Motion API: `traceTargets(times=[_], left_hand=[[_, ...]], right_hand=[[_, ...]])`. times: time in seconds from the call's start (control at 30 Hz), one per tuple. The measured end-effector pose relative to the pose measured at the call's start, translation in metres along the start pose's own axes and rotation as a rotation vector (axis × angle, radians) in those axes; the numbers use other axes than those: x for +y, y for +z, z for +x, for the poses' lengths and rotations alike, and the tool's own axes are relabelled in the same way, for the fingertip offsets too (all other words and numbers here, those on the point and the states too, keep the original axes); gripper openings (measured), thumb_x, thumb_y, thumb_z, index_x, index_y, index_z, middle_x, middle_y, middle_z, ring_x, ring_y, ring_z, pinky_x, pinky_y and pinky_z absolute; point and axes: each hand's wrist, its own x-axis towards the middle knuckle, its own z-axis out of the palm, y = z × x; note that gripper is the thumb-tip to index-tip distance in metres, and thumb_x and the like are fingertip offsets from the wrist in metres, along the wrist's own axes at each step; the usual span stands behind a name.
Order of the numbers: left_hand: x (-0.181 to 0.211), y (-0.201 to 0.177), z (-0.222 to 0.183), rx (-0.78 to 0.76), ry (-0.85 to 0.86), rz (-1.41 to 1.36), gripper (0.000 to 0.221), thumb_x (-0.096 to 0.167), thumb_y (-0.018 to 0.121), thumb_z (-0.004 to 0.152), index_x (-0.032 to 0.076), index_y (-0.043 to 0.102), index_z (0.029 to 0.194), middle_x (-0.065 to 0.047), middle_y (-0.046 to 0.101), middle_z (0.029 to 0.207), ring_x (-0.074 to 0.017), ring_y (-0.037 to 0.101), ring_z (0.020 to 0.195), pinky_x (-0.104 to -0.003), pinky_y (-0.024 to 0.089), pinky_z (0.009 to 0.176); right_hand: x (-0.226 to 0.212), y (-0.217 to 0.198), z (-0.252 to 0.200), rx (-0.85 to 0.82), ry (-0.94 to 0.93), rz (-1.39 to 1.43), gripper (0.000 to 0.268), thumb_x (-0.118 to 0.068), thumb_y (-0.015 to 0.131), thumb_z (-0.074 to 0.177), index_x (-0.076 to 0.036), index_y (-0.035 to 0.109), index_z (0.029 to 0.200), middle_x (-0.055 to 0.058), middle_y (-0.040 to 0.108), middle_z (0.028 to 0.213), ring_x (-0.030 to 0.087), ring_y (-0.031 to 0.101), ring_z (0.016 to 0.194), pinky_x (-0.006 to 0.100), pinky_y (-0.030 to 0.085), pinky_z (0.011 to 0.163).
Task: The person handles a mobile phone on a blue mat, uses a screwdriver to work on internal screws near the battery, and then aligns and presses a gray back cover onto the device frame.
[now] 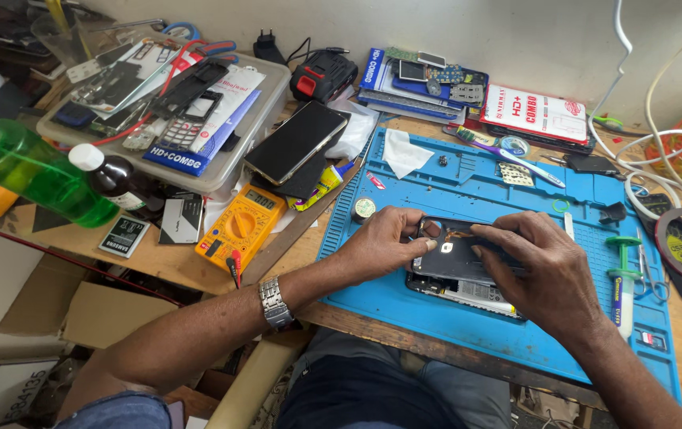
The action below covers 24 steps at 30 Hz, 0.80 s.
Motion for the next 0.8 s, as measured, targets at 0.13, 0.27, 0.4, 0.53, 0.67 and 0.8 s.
traceTargets(times=[0.13,0.27,0.4,0.53,0.67,0.8], left_hand=[[-0.005,0.001,0.0,-0.013,0.034,-0.041,0.024,0.016,0.066,0.094,-0.001,0.07,0.111,-0.002,0.073,0.082,-0.0044,0.064,0.067,-0.023,0.054,0.057],[-0.006,0.002,0.0,-0.013,0.04,-0.009,0.024,0.014,0.066,0.094,-0.001,0.07,0.111,-0.004,0.075,0.084,-0.0048,0.065,0.069,-0.023,0.054,0.058],[-0.006,0.003,0.0,-0.015,0.052,-0.022,0.025,0.014,0.066,0.093,-0.002,0.07,0.112,-0.005,0.077,0.091,-0.0052,0.068,0.075,-0.024,0.057,0.063],[-0.002,0.001,-0.001,0.023,0.119,0.058,0.024,0.013,0.067,0.093,-0.001,0.07,0.111,-0.006,0.078,0.093,-0.0069,0.071,0.082,-0.025,0.058,0.071],[0.001,0.002,-0.003,0.063,0.139,0.158,0.018,0.013,0.069,0.097,0.001,0.073,0.11,-0.009,0.078,0.086,-0.0121,0.07,0.08,-0.03,0.056,0.068],[-0.001,0.001,0.0,0.085,0.317,0.211,0.02,0.01,0.07,0.093,0.006,0.073,0.112,-0.005,0.079,0.096,-0.012,0.075,0.088,-0.028,0.063,0.079]], right_hand=[[-0.001,0.003,0.002,-0.04,0.005,-0.034,0.026,-0.015,0.079,0.081,-0.013,0.076,0.107,0.007,0.069,0.098,0.026,0.067,0.088,0.042,0.055,0.073],[-0.001,0.008,0.004,-0.063,0.021,-0.023,0.02,-0.016,0.079,0.081,-0.013,0.077,0.101,0.006,0.068,0.095,0.025,0.066,0.085,0.041,0.055,0.071],[0.001,0.014,0.006,-0.074,0.023,-0.03,0.013,-0.014,0.079,0.082,-0.012,0.077,0.096,0.006,0.068,0.095,0.024,0.066,0.087,0.04,0.056,0.073],[0.002,0.017,-0.001,-0.019,0.01,0.017,0.014,-0.013,0.079,0.082,-0.011,0.075,0.095,0.006,0.067,0.097,0.024,0.066,0.09,0.039,0.055,0.074],[0.006,0.027,-0.019,0.095,-0.146,-0.148,0.017,-0.012,0.082,0.082,-0.012,0.075,0.097,0.006,0.065,0.104,0.027,0.064,0.091,0.041,0.053,0.079],[0.012,0.04,-0.032,0.16,-0.28,-0.305,0.019,-0.016,0.087,0.084,-0.012,0.076,0.098,0.005,0.062,0.104,0.024,0.061,0.084,0.039,0.05,0.074]])
